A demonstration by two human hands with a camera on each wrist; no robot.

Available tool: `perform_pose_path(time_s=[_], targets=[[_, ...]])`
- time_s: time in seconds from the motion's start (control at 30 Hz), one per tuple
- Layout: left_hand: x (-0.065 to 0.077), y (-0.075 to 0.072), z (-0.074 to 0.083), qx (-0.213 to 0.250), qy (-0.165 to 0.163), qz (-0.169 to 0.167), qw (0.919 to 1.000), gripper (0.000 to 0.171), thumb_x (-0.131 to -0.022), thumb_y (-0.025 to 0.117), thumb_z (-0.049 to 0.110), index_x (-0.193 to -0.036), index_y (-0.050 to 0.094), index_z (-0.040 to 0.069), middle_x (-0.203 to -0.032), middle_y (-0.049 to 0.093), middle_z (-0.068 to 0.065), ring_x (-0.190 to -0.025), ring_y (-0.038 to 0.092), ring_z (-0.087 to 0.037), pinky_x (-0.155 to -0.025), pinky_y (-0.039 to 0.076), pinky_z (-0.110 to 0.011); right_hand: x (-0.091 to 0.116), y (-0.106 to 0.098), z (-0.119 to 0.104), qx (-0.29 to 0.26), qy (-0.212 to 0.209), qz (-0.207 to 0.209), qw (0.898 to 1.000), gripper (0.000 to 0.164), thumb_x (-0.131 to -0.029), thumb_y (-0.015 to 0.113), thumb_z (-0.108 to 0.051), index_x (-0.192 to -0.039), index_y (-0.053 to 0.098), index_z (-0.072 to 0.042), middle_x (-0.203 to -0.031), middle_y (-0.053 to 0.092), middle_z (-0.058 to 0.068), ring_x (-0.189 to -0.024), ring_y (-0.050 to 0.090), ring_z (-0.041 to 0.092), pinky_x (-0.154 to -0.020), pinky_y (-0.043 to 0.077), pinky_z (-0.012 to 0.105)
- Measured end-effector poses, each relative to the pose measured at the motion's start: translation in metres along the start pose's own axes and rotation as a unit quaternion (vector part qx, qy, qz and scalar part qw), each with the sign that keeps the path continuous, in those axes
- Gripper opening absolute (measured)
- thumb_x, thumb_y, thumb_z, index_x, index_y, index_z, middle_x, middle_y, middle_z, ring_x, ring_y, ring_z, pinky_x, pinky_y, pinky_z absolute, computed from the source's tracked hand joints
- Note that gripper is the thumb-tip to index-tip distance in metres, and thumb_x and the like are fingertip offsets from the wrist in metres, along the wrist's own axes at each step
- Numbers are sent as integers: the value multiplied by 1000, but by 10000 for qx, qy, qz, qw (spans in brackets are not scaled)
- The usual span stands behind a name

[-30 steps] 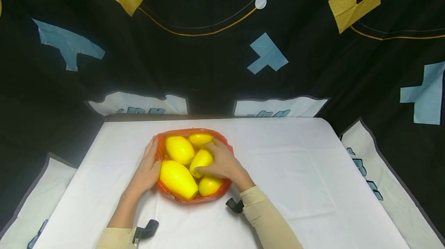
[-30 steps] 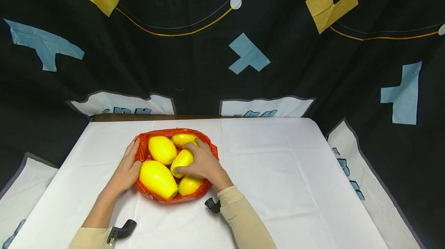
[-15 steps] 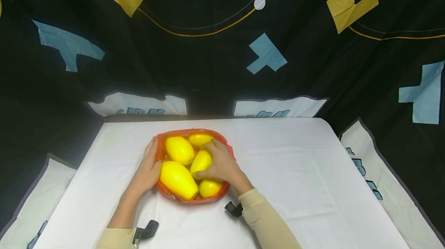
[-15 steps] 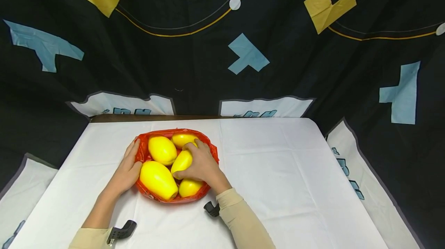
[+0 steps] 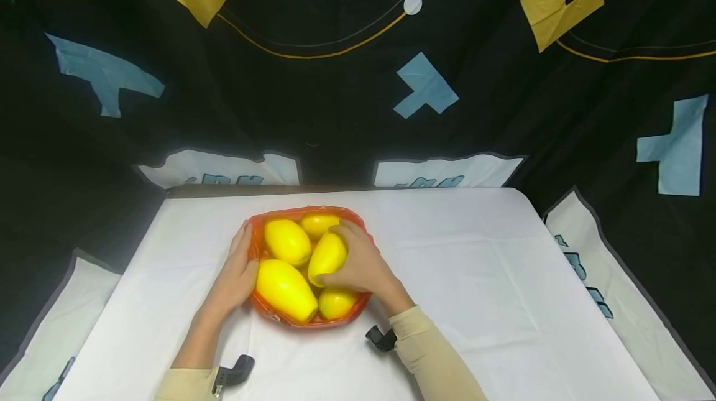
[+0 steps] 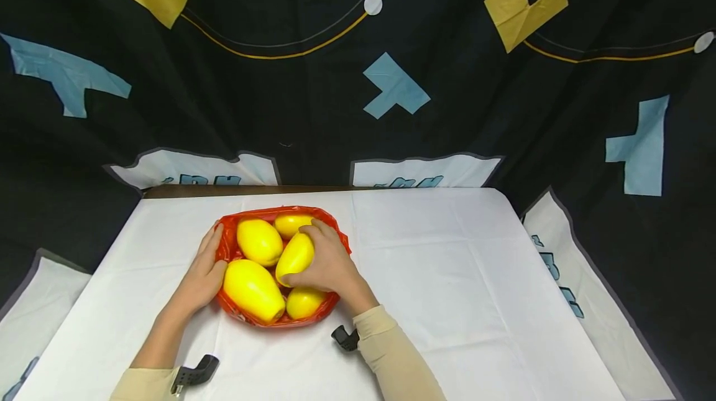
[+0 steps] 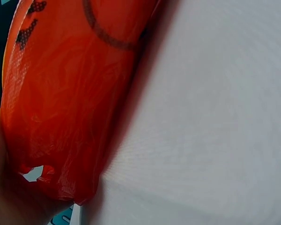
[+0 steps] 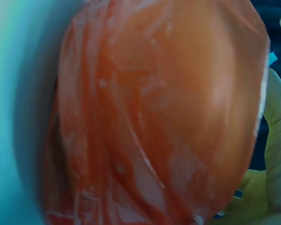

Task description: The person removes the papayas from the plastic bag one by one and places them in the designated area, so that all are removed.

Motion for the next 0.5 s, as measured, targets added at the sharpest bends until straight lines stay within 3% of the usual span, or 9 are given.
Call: perform_pose_path(time_s=[0.23, 0.5], targets=[[0, 1, 0, 57, 96, 54, 9999, 71, -96, 38, 4, -157, 2, 10, -163, -5, -7, -148, 2, -31, -115, 11, -59, 3, -8, -1, -43, -92, -17, 9999, 96, -56, 83, -59, -138, 47, -24, -150, 36, -5, -123, 43, 15, -96, 48, 41], [0, 1, 1, 23, 80, 49, 10000, 71, -97, 38, 6, -157, 2, 10, -163, -5, -6, -148, 2, -31, -115, 11, -59, 9, -26, -3, -269, -228, 80, 9993, 97, -55, 85, -54, -139, 47, -26, -150, 35, -8, -121, 43, 14, -86, 53, 38]])
Point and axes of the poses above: each hand's wrist, its own x-axis away from the middle knuckle, its own y-axis out of the palm, z = x × y, the point moved 7 cm from there along -x, towards the middle knuckle
